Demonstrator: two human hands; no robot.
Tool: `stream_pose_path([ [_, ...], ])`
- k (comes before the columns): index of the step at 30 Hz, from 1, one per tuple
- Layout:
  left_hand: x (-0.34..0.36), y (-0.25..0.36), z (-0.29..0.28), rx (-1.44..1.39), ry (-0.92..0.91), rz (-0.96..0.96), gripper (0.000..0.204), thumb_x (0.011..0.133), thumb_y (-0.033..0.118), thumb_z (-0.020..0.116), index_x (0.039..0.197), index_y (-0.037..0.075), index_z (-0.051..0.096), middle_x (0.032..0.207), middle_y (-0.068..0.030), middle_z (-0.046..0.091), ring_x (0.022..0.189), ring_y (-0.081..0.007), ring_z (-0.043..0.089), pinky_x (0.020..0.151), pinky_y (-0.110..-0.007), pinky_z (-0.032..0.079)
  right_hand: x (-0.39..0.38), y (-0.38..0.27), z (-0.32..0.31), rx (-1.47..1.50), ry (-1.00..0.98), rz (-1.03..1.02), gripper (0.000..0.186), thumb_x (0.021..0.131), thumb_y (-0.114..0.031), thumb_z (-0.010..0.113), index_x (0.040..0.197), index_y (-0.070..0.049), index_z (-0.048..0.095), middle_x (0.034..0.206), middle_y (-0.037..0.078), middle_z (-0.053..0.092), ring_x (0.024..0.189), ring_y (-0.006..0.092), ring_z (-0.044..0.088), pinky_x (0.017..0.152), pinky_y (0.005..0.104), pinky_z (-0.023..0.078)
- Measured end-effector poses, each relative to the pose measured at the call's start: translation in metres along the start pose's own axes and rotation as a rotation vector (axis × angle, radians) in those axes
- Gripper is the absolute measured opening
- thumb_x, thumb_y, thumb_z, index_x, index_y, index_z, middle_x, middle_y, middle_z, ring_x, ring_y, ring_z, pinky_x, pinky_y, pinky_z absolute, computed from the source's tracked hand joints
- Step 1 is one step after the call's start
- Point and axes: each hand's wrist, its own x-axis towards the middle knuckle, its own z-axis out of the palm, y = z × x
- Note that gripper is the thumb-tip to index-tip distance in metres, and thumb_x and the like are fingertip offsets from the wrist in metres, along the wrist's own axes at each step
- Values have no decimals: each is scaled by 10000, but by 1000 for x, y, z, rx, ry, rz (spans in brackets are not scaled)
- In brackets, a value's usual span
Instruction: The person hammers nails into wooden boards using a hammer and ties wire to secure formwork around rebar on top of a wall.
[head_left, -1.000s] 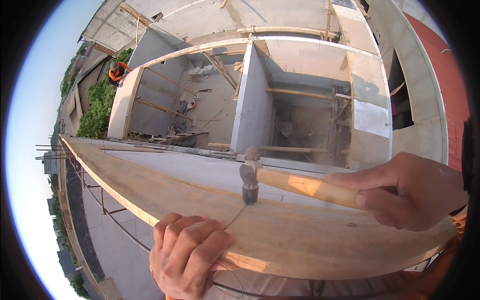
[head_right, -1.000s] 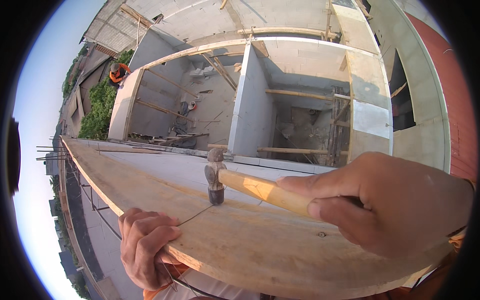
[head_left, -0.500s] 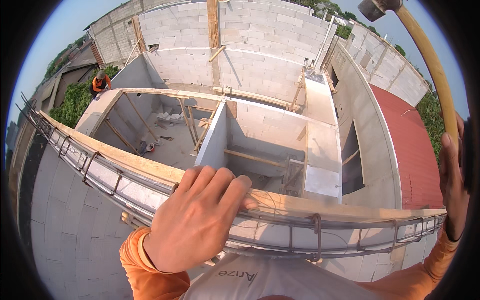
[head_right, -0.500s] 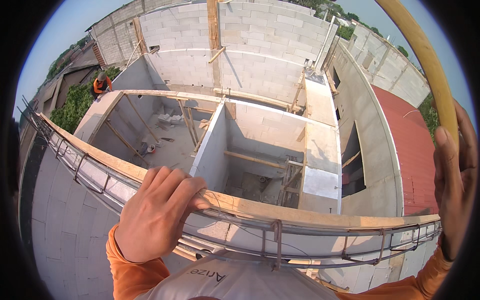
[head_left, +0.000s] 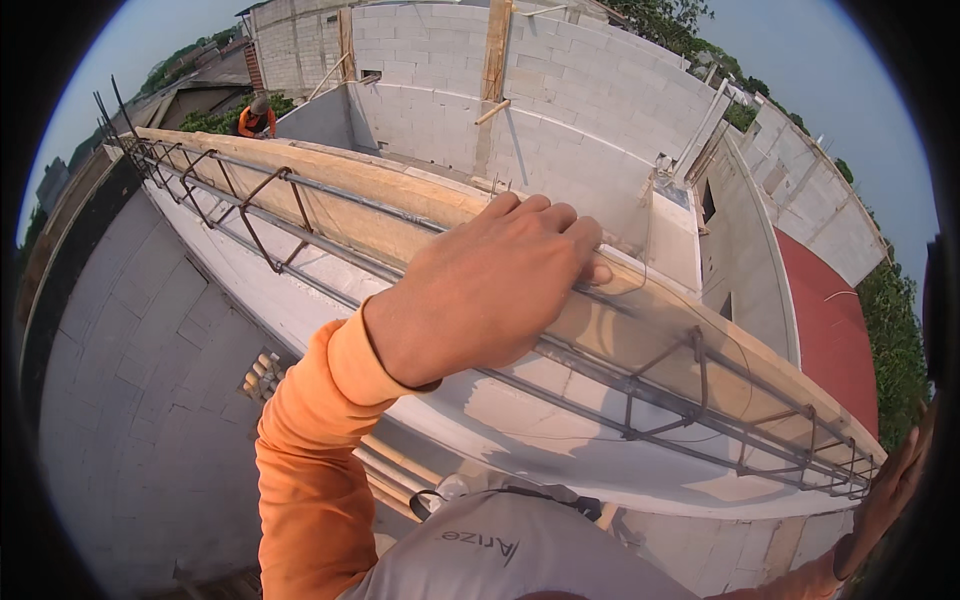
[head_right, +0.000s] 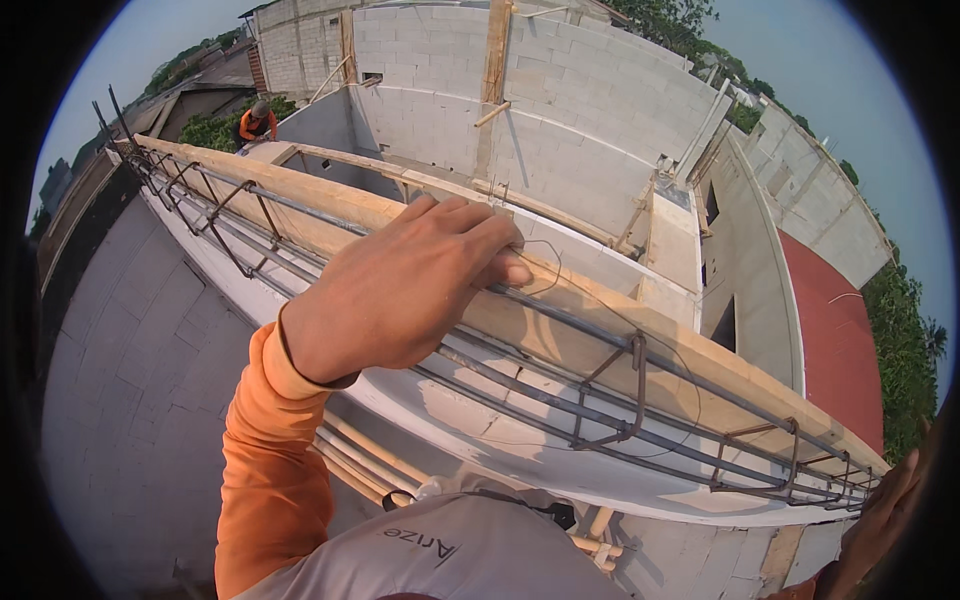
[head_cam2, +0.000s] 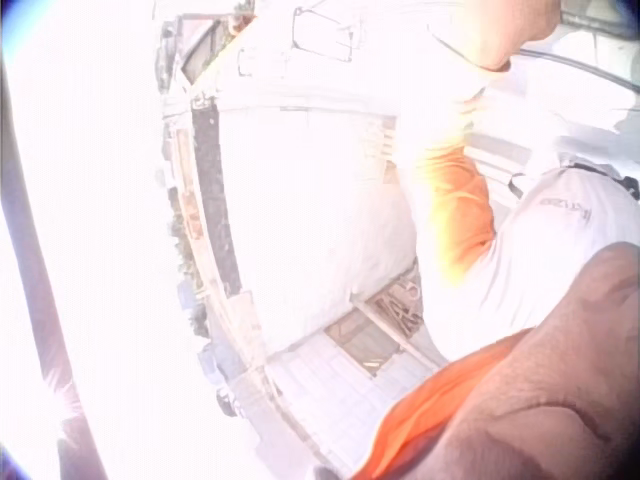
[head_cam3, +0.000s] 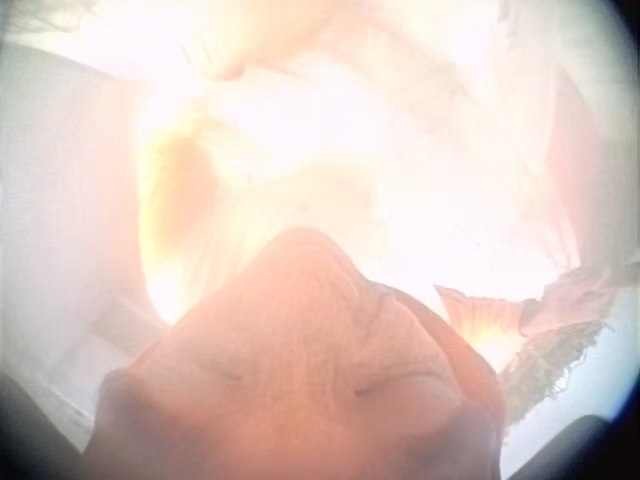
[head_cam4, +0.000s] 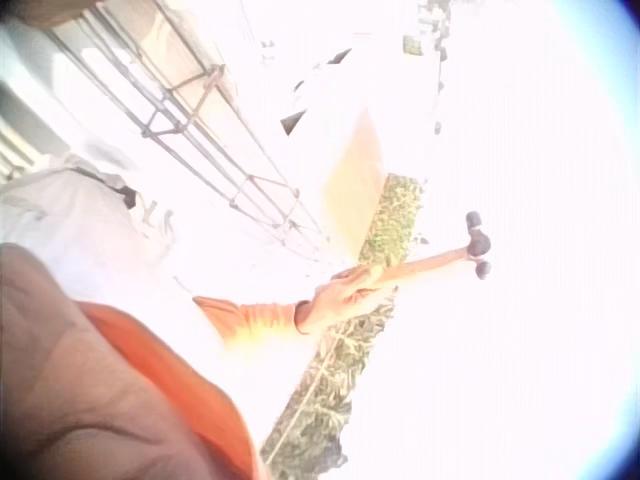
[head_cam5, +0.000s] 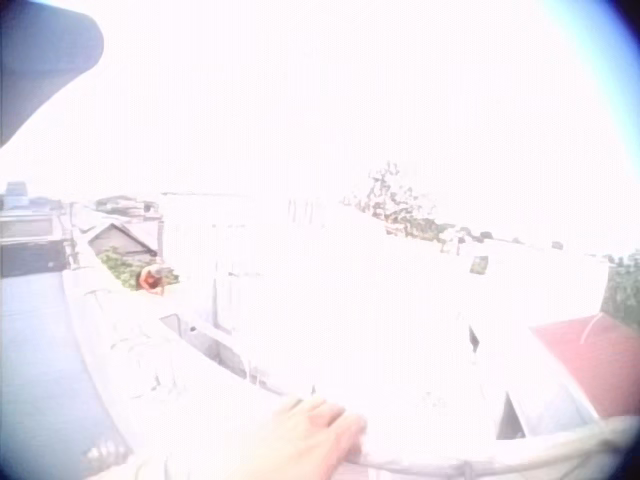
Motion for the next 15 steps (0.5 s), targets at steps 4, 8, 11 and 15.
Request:
stream_pose_path([
  [4,3,10,3,-32,56,-91,197,1027,110,523,1083,-58,611,997,-229,637,959,-415,601,861,-423,464,-1,51,-18,-366,134,-211,325,1108,-227,490,1303,-1,617,742,-35,396,671,67,349,580,252,303],
  [8,2,13,12,-82,135,-94,242,1040,169,517,1083,-61,581,944,-246,626,878,-434,585,801,-414,471,4,66,4,-146,-27,-34,374,1092,-322,512,1215,1,655,844,65,660,794,143,611,759,317,495],
  [11,3,13,16,-112,138,-55,233,1034,167,529,1088,-56,571,921,-240,614,867,-431,573,794,-416,461,11,83,-3,-107,-65,-116,452,1071,-409,533,1161,9,678,984,117,748,975,192,696,904,341,506],
  [15,6,11,9,-65,20,-65,242,1031,151,547,1163,-48,587,988,-219,633,916,-412,593,847,-405,472,18,110,13,-62,-109,-124,443,1062,-425,542,1122,-11,687,970,123,748,955,202,697,857,354,511],
])
